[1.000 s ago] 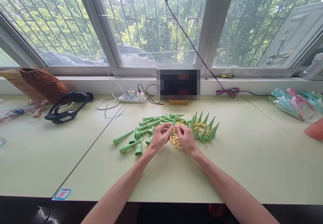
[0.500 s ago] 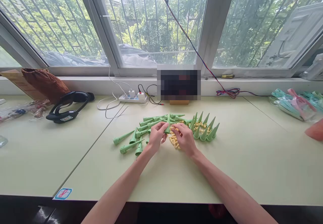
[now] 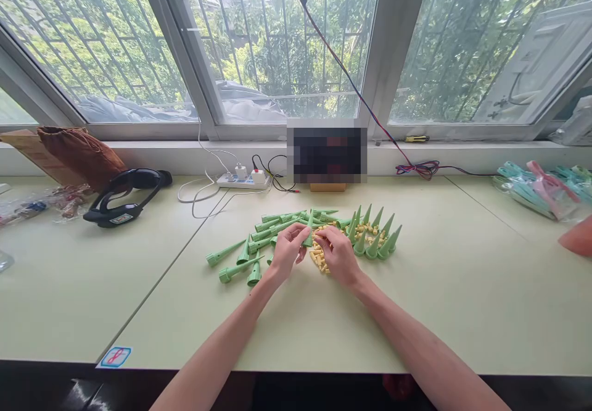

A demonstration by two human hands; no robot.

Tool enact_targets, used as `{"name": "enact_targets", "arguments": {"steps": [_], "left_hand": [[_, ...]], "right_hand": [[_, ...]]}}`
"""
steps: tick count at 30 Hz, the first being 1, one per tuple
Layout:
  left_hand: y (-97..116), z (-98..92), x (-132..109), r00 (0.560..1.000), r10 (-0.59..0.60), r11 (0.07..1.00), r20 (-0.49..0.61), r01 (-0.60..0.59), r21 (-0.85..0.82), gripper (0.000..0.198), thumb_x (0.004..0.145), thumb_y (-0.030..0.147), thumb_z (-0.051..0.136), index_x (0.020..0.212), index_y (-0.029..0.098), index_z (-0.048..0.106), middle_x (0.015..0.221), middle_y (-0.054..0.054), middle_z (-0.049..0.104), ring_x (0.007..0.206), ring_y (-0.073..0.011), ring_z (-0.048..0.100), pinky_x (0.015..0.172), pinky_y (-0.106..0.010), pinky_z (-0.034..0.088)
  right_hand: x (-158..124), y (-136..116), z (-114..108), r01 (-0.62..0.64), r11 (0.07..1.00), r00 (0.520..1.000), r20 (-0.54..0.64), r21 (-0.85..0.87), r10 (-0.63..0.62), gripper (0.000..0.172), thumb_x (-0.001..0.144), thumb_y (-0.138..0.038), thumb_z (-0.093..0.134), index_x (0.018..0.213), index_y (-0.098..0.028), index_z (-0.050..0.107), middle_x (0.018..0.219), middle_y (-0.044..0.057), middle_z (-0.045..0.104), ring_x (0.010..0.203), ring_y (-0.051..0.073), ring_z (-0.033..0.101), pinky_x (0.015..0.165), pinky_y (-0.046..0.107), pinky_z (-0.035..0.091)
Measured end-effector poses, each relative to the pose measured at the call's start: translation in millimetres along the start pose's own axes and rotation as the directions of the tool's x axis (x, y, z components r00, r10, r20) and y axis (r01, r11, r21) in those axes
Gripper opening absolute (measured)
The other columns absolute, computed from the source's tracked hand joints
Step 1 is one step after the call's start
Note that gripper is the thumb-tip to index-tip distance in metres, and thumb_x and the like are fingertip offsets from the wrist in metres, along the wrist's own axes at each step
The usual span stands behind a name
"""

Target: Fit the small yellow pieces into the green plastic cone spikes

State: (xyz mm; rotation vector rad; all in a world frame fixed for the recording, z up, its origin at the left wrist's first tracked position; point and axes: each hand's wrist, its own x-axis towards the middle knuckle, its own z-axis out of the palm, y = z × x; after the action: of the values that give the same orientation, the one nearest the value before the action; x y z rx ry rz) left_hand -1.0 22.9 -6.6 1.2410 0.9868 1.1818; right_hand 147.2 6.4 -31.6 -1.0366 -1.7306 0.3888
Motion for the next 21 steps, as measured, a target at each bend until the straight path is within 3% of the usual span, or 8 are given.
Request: {"name": "enact_targets", "arguments": {"steps": [11, 21], "left_hand": [[-1.5, -2.2, 0.5, 0.994, 0.064, 0.998, 0.086, -0.065, 0.012, 0.032, 0.082, 0.045, 0.069, 0.098, 0.018, 0.068, 0.089, -0.005, 0.067, 0.043, -0.0038, 0.045, 0.037, -0.021, 0.036], [-2.8, 1.9, 1.5, 0.988, 0.12, 0.992, 0.096, -0.115, -0.049, 0.035, 0.077, 0.044, 0.074, 0.095, 0.015, 0.072, 0.086, -0.006, 0.067, 0.061, -0.0105, 0.054, 0.045, -0.022, 0.045]], "right_hand": [[-0.6, -1.4, -1.9, -0.063, 0.998, 0.998, 0.03, 0.005, 0.062, 0.026, 0.1, -0.027, 0.041, 0.077, -0.02, 0.05, 0.072, 0.001, 0.052, 0.066, 0.016, 0.046, 0.063, 0.028, 0.036], [1.5, -7.6, -4.1, -0.166, 0.984, 0.986, 0.038, 0.065, 0.164, 0.036, 0.098, -0.034, 0.039, 0.065, -0.022, 0.035, 0.06, -0.003, 0.041, 0.055, 0.013, 0.037, 0.053, 0.027, 0.029]]}}
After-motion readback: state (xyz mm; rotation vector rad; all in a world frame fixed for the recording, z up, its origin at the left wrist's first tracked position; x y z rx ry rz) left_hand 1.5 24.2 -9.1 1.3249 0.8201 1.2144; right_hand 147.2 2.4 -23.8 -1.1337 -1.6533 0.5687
